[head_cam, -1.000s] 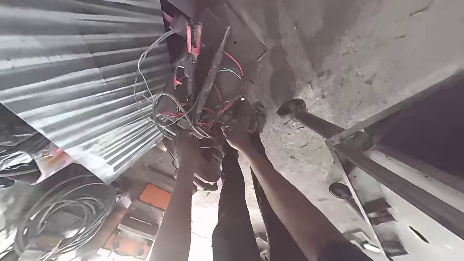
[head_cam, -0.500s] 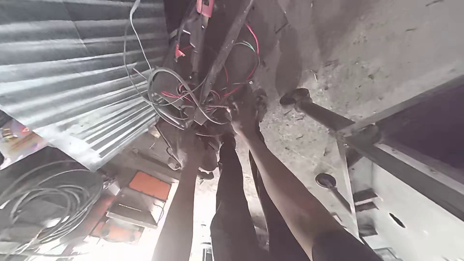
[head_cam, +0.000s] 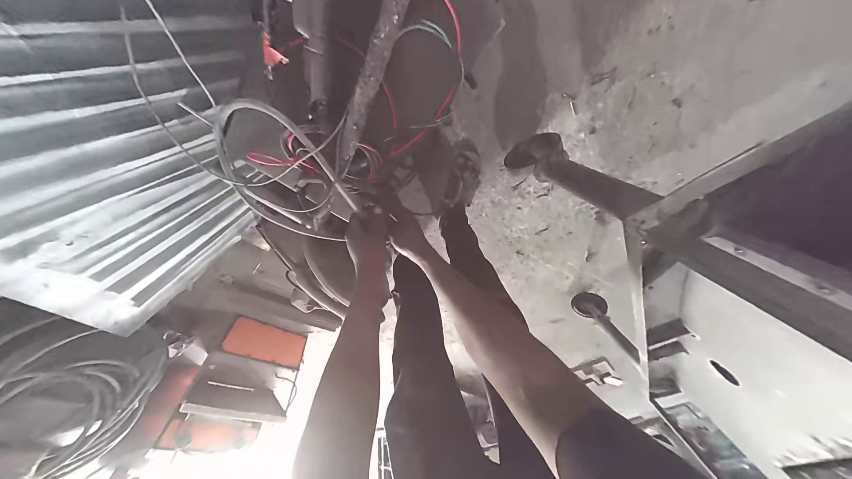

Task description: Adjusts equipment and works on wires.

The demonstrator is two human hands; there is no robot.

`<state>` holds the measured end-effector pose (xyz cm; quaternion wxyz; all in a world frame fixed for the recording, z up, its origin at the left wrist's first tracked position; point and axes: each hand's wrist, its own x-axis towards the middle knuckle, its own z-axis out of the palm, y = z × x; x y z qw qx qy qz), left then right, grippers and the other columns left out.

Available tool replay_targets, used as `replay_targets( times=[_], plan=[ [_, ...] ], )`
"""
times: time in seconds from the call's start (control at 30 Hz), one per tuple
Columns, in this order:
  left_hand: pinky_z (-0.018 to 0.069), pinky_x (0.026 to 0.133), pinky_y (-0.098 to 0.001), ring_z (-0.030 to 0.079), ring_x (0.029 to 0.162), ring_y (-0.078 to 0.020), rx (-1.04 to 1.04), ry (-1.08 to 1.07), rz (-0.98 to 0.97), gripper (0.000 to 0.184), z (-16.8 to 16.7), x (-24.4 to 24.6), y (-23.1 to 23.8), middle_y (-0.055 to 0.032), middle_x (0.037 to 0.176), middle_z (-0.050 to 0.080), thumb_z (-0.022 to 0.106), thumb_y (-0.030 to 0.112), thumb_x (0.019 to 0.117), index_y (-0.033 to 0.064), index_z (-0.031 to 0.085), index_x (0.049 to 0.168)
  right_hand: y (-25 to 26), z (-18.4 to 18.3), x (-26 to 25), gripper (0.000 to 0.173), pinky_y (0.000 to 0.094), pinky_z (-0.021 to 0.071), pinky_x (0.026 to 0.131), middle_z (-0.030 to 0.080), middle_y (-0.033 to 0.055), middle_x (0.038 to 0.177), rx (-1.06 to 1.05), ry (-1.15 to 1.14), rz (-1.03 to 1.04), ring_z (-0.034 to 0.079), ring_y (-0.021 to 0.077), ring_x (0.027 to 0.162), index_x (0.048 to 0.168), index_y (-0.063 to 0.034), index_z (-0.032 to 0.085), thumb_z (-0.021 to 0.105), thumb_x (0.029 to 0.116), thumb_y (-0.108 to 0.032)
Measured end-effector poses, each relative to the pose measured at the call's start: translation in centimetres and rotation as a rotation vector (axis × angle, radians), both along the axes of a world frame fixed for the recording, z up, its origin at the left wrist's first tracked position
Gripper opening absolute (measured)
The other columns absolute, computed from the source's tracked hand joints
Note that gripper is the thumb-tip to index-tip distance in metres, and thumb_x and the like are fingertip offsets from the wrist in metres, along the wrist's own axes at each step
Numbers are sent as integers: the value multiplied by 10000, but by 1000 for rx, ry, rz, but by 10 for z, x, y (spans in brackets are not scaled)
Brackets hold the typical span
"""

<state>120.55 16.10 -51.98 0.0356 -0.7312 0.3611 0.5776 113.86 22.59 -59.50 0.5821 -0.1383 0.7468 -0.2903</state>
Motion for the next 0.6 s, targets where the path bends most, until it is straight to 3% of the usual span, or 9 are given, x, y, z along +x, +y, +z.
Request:
replay_targets(
  times=[0.03,0.1,0.17,0.2,0.27,0.3,0.37,0.43,0.6],
  plan=[
    [604,666,-441,674,736,-222,-6,-55,37,394,0,-1,1,-117,955,681,596,426,1033,103,609,1258,2,-6,5,387,471,542,1029,679,123,1307,-26,11,-20,667,221,1164,1409,-87,592,548,1064,-257],
    [583,644,-449,657,727,-227,14,-116,15,480,20,8,8,-103,957,675,521,573,1029,194,580,1317,-1,-12,11,380,505,510,1052,661,171,1313,0,10,-87,639,272,1204,1388,-39,593,491,1089,-251],
    [572,620,-445,638,714,-223,-48,-110,-59,427,27,23,13,-93,924,663,504,526,1052,177,602,1277,-8,-16,11,430,503,495,1067,627,176,1374,76,-114,-193,605,275,1257,1442,-55,549,442,1112,-310],
    [558,605,-417,621,693,-201,-84,-94,-69,382,23,31,15,-78,895,655,536,476,1053,152,617,1240,-12,-20,10,423,450,536,981,632,138,1349,97,-235,-289,621,229,1182,1452,-99,535,437,1114,-334],
    [583,645,-384,654,722,-169,-123,-59,-72,331,14,46,20,-58,905,689,584,392,1047,104,627,1204,-12,-28,11,359,341,555,665,676,86,1152,68,-554,-553,637,170,853,1410,-178,545,485,1095,-339],
    [601,698,-389,678,769,-167,-110,-56,-81,342,11,51,22,-58,943,701,591,386,1044,96,615,1224,-13,-31,12,313,325,538,560,676,105,1019,43,-726,-692,621,177,722,1334,-150,587,499,1082,-313],
    [603,706,-383,681,771,-168,-105,-34,-101,335,9,57,25,-64,944,700,599,346,1045,78,597,1246,-13,-32,14,278,313,524,539,655,99,915,61,-929,-823,607,178,673,1231,-111,631,528,1054,-300],
    [602,641,-372,672,704,-169,-116,-15,-119,294,8,60,29,-58,870,684,596,324,1049,73,595,1202,-15,-30,15,289,307,523,561,659,99,917,110,-947,-868,608,174,688,1240,-101,642,550,1049,-298],
    [599,637,-366,671,700,-170,-112,22,-108,285,5,63,33,-55,860,687,591,327,1052,73,617,1176,-11,-41,15,268,294,508,499,618,81,863,-13,-1076,-876,590,169,625,1167,-107,587,441,1062,-306]
  ],
)
